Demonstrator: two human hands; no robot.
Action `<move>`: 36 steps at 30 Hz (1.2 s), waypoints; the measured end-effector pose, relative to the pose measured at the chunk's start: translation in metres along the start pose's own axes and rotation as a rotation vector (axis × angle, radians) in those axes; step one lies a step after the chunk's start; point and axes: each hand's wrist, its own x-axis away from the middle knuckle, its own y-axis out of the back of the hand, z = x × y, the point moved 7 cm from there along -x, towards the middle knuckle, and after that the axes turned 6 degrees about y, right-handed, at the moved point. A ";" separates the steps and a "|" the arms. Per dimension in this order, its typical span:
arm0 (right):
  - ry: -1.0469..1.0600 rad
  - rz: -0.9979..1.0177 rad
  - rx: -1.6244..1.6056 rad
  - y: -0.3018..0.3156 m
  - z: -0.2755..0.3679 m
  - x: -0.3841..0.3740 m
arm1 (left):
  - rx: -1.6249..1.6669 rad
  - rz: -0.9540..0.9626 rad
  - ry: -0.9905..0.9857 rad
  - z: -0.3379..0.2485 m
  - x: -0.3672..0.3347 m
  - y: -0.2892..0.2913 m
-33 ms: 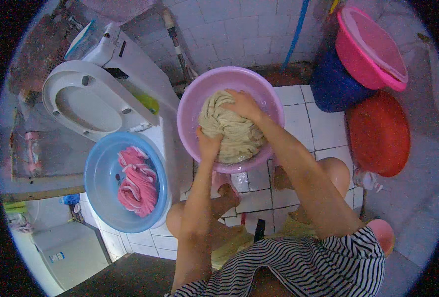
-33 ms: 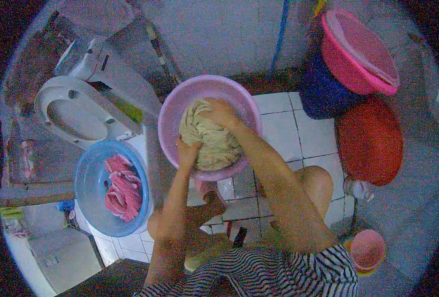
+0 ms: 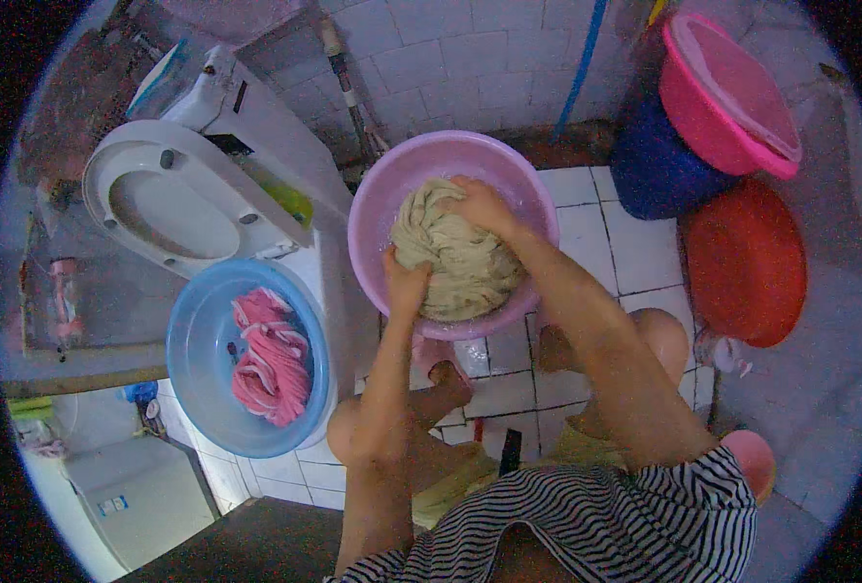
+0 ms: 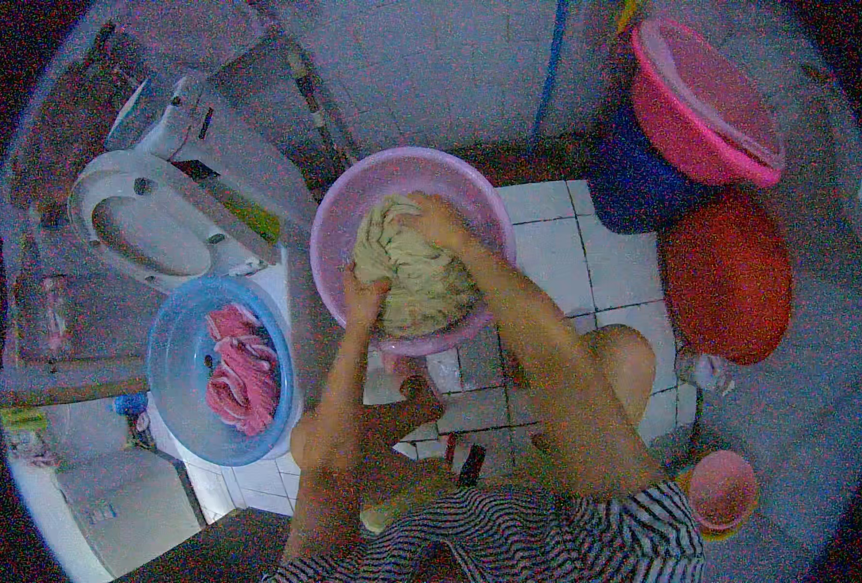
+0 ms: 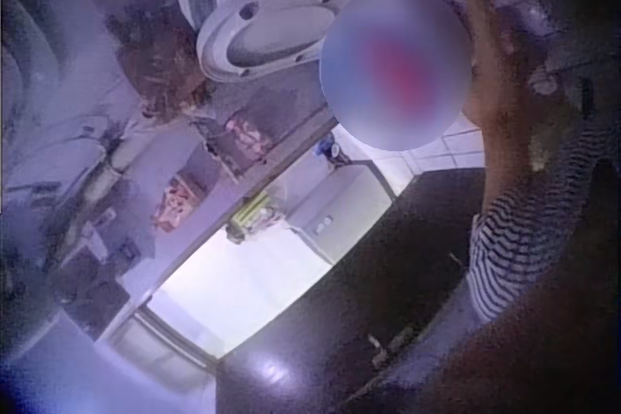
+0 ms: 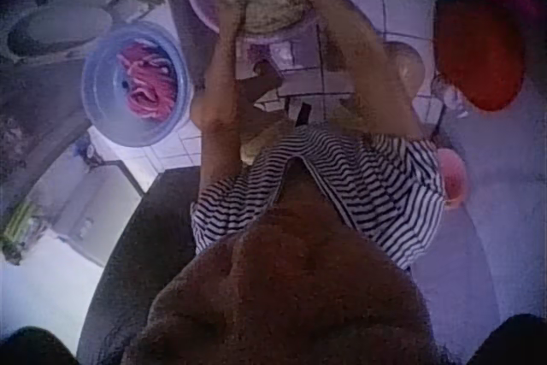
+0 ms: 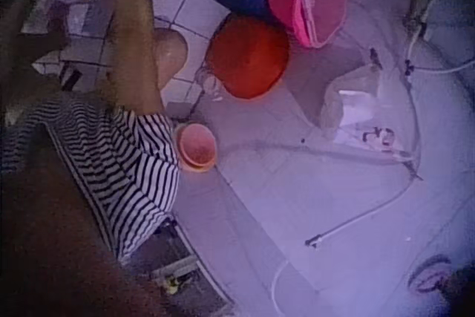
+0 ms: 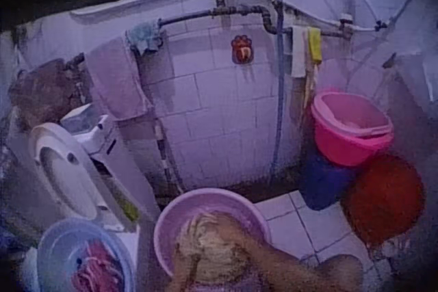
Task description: The person sits on the floor and hand-washes a pink cloth in a pink basin, scrubbing and wringing it repeatedly. They then transfer the pink cloth to a blue basin and proceed to wash a beige cloth in the pink basin using the same hand-washing technique.
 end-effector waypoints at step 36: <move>-0.164 -0.155 0.293 0.002 0.013 -0.003 | -0.247 0.217 0.024 0.021 -0.141 -0.031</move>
